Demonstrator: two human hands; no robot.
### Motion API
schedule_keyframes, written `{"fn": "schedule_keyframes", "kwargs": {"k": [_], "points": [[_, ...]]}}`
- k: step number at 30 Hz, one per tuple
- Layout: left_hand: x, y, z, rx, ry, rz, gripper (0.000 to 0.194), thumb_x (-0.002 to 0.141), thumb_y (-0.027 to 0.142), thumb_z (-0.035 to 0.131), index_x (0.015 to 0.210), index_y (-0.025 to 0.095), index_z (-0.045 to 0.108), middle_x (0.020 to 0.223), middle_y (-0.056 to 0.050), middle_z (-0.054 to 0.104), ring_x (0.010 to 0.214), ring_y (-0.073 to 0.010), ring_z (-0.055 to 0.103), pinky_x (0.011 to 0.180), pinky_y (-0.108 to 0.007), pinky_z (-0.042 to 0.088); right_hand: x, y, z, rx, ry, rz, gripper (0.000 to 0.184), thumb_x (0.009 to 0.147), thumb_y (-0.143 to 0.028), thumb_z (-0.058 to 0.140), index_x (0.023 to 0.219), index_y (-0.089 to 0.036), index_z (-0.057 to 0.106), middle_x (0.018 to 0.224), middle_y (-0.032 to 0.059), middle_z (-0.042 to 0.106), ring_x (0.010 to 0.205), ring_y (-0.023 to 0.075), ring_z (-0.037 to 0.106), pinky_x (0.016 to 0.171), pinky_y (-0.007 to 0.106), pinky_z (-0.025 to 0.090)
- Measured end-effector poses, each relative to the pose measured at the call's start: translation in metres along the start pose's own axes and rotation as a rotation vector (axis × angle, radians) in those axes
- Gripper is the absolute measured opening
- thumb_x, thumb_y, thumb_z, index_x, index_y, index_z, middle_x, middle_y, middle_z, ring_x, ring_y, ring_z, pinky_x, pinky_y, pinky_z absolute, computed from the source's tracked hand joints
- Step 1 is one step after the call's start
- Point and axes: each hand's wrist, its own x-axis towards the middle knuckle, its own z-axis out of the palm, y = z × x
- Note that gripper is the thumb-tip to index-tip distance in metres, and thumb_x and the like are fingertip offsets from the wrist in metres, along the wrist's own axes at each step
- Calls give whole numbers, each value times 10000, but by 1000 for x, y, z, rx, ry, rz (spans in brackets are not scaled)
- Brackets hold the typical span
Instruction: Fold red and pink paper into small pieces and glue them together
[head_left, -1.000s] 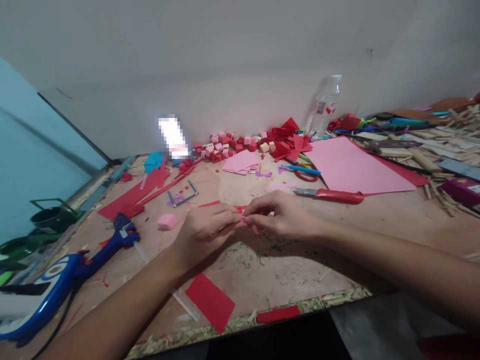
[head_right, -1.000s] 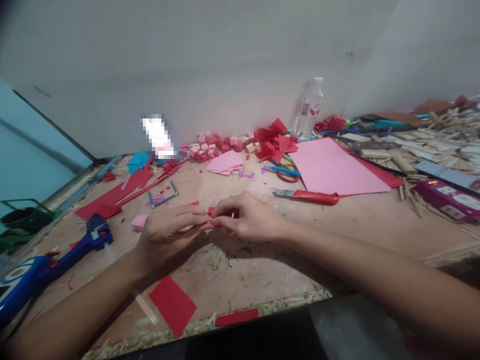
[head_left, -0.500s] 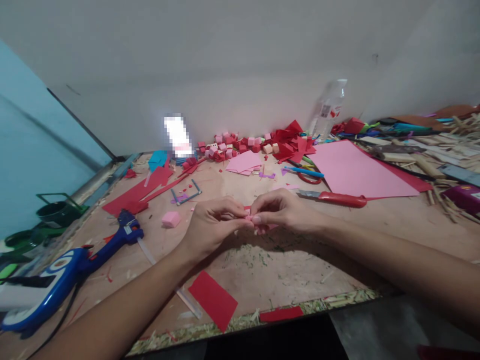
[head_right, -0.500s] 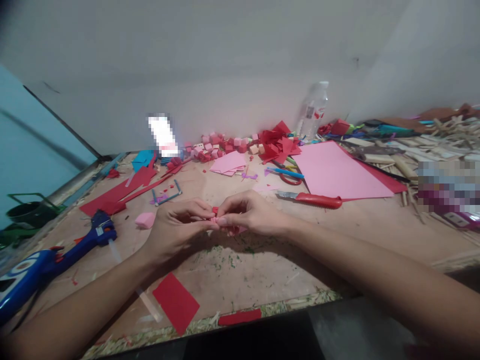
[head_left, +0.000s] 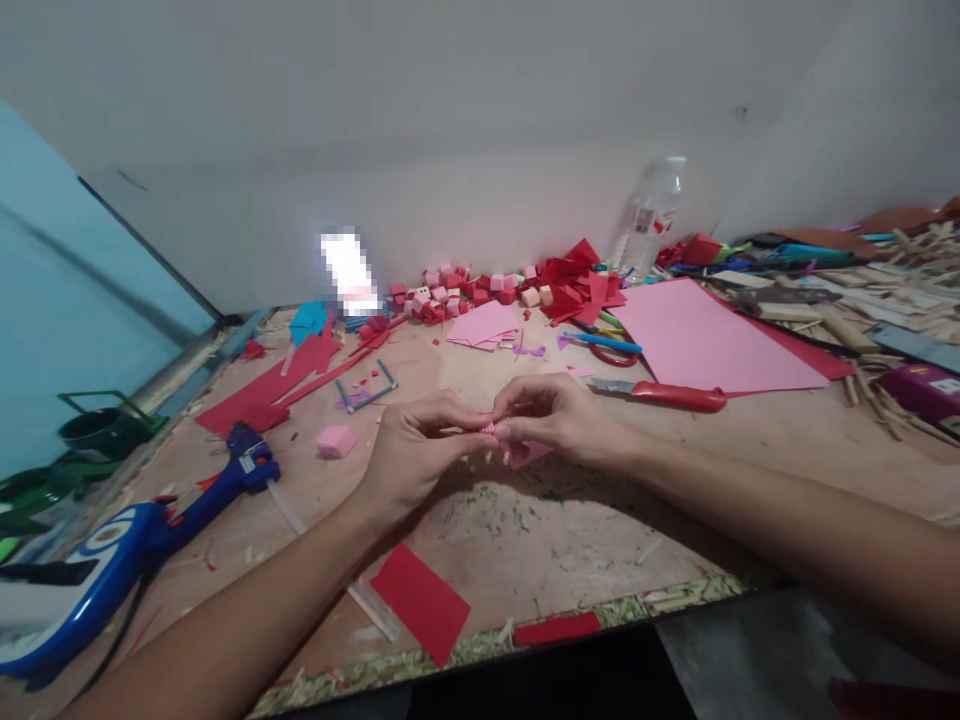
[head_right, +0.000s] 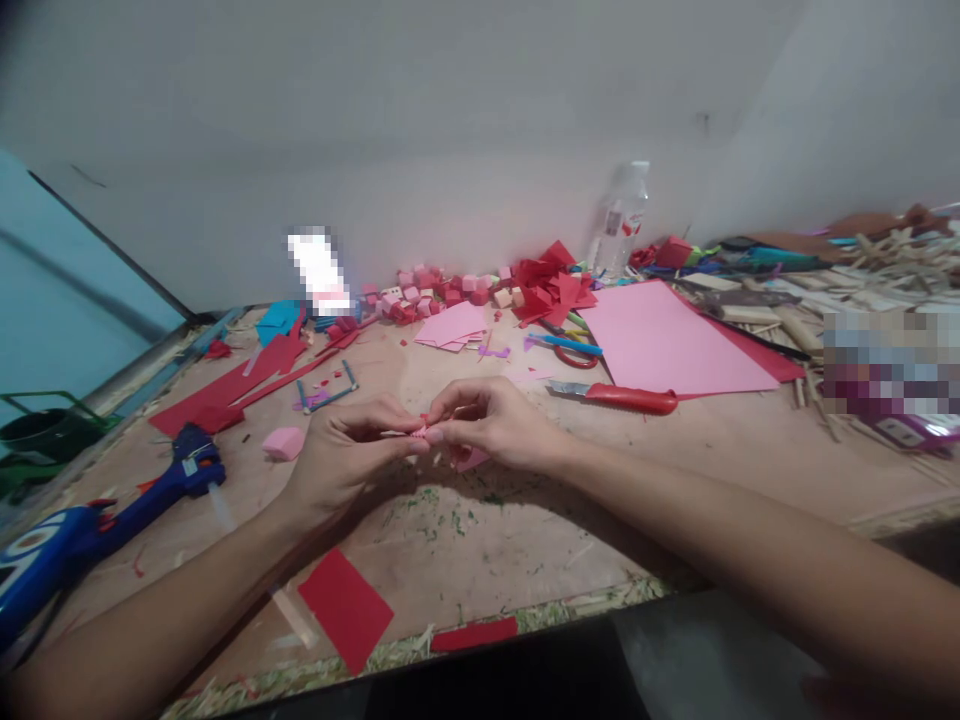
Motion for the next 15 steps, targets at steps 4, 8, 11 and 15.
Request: {"fn": "schedule_keyframes", "kwargs": {"k": [4,8,11,15], "points": [[0,1,1,2,36,-65,169,600,181,904,740,196,812,719,-28,771,650,-171,702,590,-259,568,0,-2,0,-40,-2,-62,296,780,-407,868,834,-154,725,678,13,704,560,123,663,548,251,579],[3,0,1,-14,57,-80,162,580,199,913,670,184,779,679,-28,754,625,-163,685,569,-251,553,0,-3,1,-59,-8,-95,322,778,-434,865,794,-151,714,666,19,695,553,127,646,547,266,571],[3,-3,0,-90,13,-95,163,565,188,924,628,189,773,741,-26,756,666,-152,680,604,-249,549,-1,-2,1,-43,-15,-7,345,777,-454,864,807,-153,697,658,14,688,567,118,635,548,244,551],[0,-6,1,-192,-22,-173,154,604,204,932,651,180,787,788,-25,739,708,-153,689,656,-262,556,-2,0,4,-13,-14,26,378,775,-486,855,814,-154,678,650,-1,668,574,109,610,545,225,523]]}}
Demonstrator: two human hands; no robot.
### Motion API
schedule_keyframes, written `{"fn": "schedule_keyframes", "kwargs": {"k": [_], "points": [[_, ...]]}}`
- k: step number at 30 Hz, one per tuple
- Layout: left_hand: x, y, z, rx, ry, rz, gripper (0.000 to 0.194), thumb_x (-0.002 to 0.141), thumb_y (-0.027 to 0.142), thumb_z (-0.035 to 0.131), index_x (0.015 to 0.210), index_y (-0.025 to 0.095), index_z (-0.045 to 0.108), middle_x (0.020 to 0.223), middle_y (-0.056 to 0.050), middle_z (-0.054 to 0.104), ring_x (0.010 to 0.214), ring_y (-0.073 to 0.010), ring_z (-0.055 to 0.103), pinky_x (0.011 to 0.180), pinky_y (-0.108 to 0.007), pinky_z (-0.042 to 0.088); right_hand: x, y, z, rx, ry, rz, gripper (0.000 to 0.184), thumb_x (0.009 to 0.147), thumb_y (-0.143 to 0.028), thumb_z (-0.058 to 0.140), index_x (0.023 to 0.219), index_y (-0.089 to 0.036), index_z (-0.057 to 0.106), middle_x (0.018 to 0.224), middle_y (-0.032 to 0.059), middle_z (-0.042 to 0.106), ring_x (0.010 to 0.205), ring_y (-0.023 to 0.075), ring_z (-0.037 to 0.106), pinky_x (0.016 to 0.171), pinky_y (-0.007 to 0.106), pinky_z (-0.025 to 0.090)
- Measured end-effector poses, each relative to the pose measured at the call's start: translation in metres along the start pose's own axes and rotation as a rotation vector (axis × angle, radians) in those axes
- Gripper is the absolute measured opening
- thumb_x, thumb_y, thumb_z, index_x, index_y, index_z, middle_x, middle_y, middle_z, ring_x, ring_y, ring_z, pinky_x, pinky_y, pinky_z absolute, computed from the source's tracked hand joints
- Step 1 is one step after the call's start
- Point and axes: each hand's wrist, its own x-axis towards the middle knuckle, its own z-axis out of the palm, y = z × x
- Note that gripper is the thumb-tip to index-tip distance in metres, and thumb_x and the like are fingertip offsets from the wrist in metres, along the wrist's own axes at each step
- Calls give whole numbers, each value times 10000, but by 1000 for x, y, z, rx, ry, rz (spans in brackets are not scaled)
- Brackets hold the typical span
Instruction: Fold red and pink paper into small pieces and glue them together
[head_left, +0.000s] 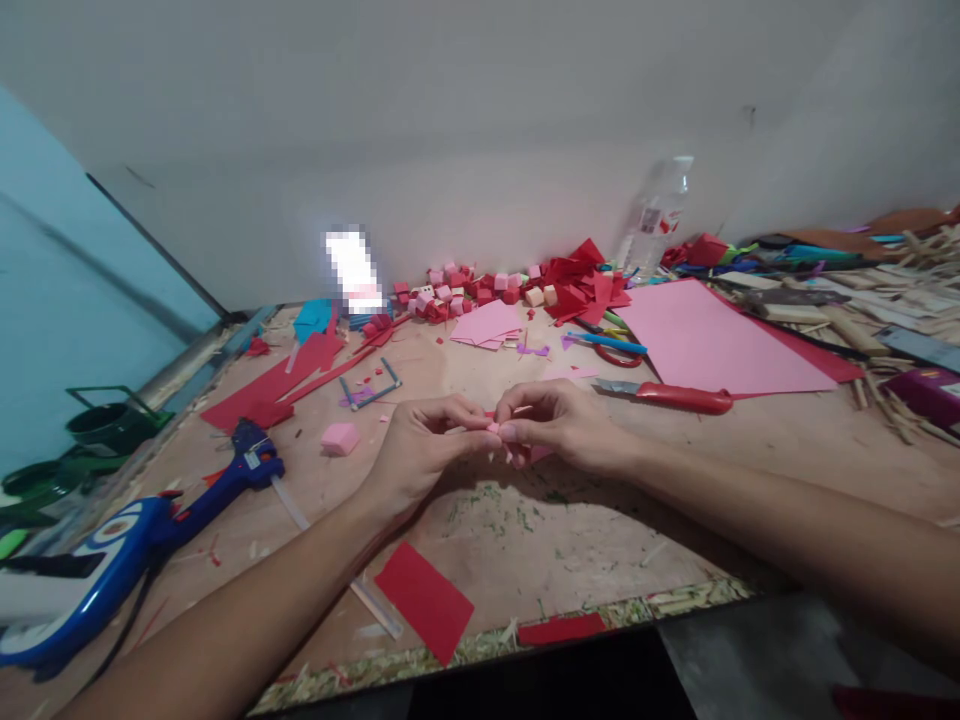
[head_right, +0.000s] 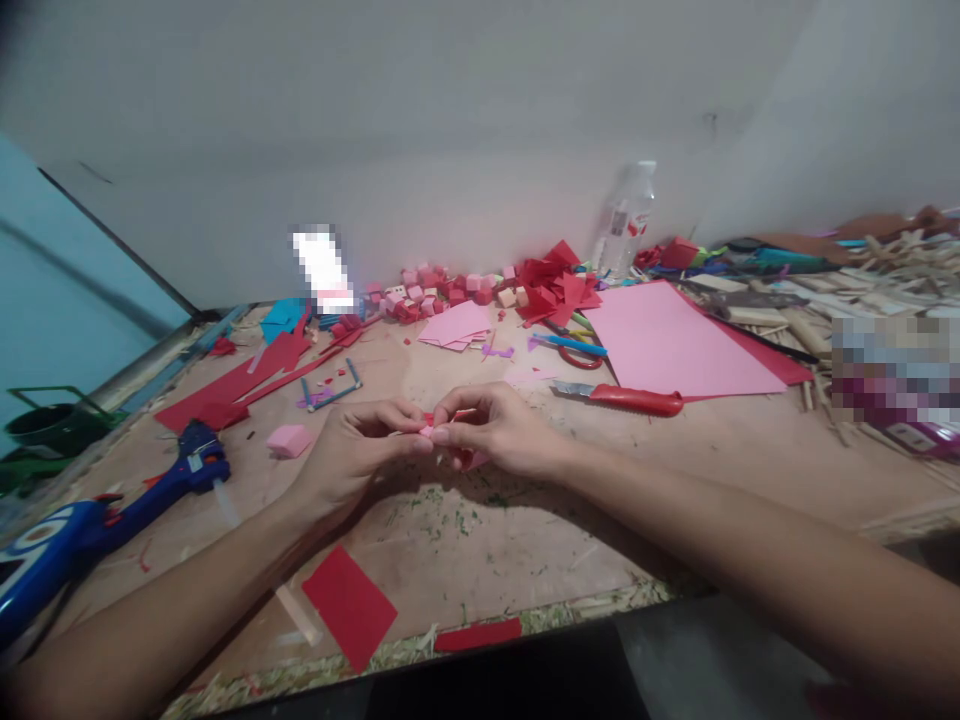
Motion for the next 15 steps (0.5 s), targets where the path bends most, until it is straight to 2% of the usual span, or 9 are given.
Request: {"fn": "schedule_keyframes", "kwargs": {"k": [3,7,11,15], "points": [[-2,-4,2,-13,23,-46,180,612,241,943,667,164,790,837,-48,740,747,-181,701,659,-285,564,-1,2,3,-19,13,-29,391,775,-500,850,798,-153,671,612,-8,647,556,112,593,531,227,499],[0,-4,3,-11,1,-1,243,591,303,952,648,155,767,821,-47,722,730,-176,680,665,-297,563,-1,7,5,-11,65,6,398,758,-501,868,789,-156,673,613,6,671,550,123,615,540,238,511],[3,4,-1,101,19,151,258,641,337,933,705,166,751,804,-29,706,731,-164,673,697,-294,556,0,9,4,122,104,75,382,744,-477,893,878,-179,695,698,26,734,589,149,691,554,243,538],[2,12,-9,402,16,389,167,766,288,868,763,180,740,800,-37,712,763,-180,672,729,-302,533,0,7,4,210,86,121,434,712,-477,920,983,-194,733,728,22,745,584,135,686,579,247,553]]}}
